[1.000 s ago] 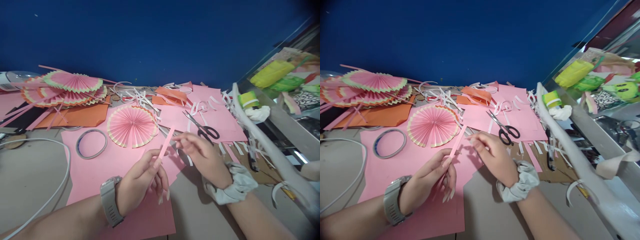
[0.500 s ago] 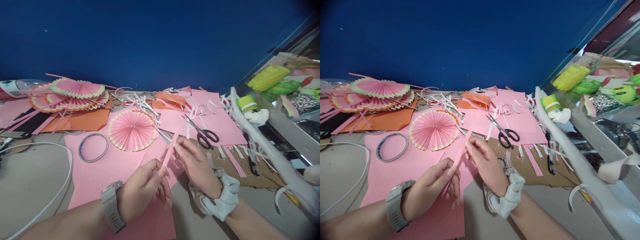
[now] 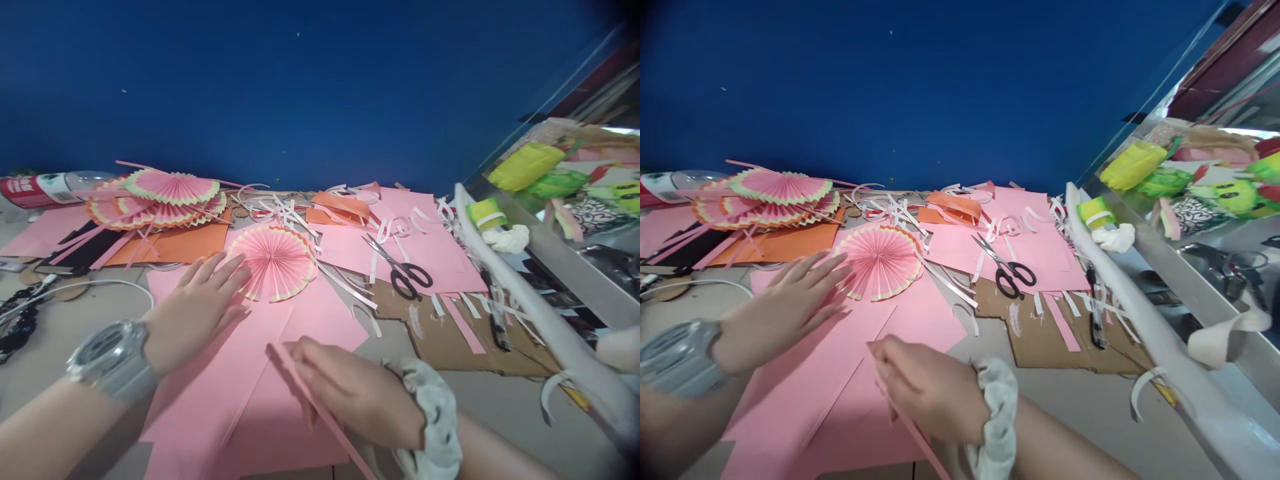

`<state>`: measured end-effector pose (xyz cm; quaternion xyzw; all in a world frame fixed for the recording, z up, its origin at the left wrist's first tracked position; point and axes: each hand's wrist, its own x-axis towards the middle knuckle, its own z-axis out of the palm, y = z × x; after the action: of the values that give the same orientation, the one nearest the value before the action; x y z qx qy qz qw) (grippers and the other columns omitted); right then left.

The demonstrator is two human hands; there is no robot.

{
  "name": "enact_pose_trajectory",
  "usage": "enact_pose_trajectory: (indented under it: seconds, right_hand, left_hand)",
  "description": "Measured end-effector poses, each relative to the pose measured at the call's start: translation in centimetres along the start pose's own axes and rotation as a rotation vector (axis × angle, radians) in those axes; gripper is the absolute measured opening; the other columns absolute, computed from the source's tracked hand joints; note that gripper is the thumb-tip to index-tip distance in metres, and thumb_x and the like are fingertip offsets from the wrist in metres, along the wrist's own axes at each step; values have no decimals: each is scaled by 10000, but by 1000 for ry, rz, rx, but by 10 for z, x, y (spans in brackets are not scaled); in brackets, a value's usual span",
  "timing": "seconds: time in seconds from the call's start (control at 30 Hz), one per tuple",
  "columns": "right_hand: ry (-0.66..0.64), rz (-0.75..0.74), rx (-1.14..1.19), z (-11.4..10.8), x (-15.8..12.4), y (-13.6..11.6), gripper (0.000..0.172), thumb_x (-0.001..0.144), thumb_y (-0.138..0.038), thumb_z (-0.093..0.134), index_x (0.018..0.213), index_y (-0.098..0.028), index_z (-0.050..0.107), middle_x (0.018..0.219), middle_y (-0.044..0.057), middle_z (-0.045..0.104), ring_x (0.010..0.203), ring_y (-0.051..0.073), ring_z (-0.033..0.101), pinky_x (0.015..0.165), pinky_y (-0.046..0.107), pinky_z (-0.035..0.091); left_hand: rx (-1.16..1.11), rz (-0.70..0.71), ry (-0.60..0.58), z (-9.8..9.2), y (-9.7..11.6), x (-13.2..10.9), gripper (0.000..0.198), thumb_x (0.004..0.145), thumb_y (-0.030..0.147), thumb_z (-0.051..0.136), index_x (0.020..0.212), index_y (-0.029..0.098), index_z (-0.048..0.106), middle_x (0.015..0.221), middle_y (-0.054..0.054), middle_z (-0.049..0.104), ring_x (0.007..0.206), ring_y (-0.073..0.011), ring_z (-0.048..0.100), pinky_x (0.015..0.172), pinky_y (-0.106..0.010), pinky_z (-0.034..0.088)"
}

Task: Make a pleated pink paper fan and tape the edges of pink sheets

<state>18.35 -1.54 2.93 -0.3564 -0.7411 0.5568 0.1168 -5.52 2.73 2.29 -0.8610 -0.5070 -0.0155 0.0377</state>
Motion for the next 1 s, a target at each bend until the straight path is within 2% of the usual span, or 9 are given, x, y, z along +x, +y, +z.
enact_pose_trajectory:
  seconds: [0.1, 0.17, 0.27, 0.47, 0.53, 0.63, 0.77, 0.87, 1.0]
  right_hand:
    - [80, -152, -401, 21, 3, 2, 334, 927, -240, 299, 1228, -202, 440, 1084, 59, 656, 906, 172, 637, 788, 289, 476]
    - [120, -141, -524, 22, 3, 5, 295, 928, -250, 322, 1177, -211, 475, 1001, 37, 678, 817, 162, 654, 730, 266, 476]
    - [184, -66, -664, 1, -4, 11, 216, 935, -279, 333, 990, -220, 533, 785, 0, 672, 655, 145, 640, 620, 247, 453]
    - [367, 92, -994, -56, -28, 18, 154, 906, -218, 355, 866, -205, 503, 733, 33, 648, 593, 171, 617, 508, 271, 386]
    - [422, 148, -1029, -55, -30, 16, 139, 898, -212, 355, 841, -213, 481, 671, 19, 631, 543, 175, 602, 465, 274, 358]
    - [449, 198, -974, -34, -26, 12, 150, 913, -260, 342, 856, -229, 477, 570, -19, 583, 455, 170, 563, 409, 277, 325]
    - [430, 163, -866, -5, -27, 14, 143, 904, -223, 362, 864, -229, 499, 706, -1, 612, 589, 183, 593, 514, 312, 431]
    - [404, 52, -863, 0, -37, 25, 176, 850, -117, 392, 869, -219, 534, 871, 31, 618, 787, 211, 591, 649, 355, 476]
    - [441, -47, -853, -1, -50, 40, 249, 840, -83, 361, 920, -204, 563, 882, 38, 616, 816, 212, 570, 695, 370, 492]
  left_hand:
    - [31, 27, -49, 20, -12, -5, 574, 886, 494, 364, 1379, 204, 317, 1467, -68, 281, 1344, -321, 174, 1043, -515, 210]
    - [12, 19, -63, 23, -8, -8, 598, 887, 512, 338, 1391, 194, 297, 1465, -83, 283, 1332, -315, 219, 1036, -509, 227]
    - [-23, 17, -58, 19, 8, -16, 595, 878, 509, 362, 1374, 181, 339, 1446, -111, 318, 1285, -313, 316, 1021, -501, 262]
    - [-7, 16, -20, 13, 55, -52, 576, 808, 474, 520, 1309, 196, 450, 1361, -136, 445, 1144, -338, 467, 925, -490, 381]
    - [-45, 52, -42, 8, 68, -64, 566, 799, 442, 537, 1309, 216, 445, 1350, -105, 466, 1079, -300, 517, 841, -410, 454]
    - [-105, 153, -56, 0, 76, -70, 612, 797, 428, 527, 1344, 190, 389, 1328, -75, 495, 1054, -254, 532, 808, -337, 476]
    - [-102, 249, -20, -1, 71, -56, 650, 785, 422, 545, 1370, 229, 337, 1444, -22, 336, 1268, -289, 344, 1011, -420, 313]
    - [-122, 310, -61, 6, 67, -44, 732, 778, 474, 540, 1405, 226, 255, 1492, -20, 211, 1345, -289, 203, 1075, -452, 179]
    - [-168, 340, -118, 17, 68, -40, 779, 770, 573, 493, 1413, 214, 238, 1499, -63, 174, 1354, -298, 183, 1068, -460, 177]
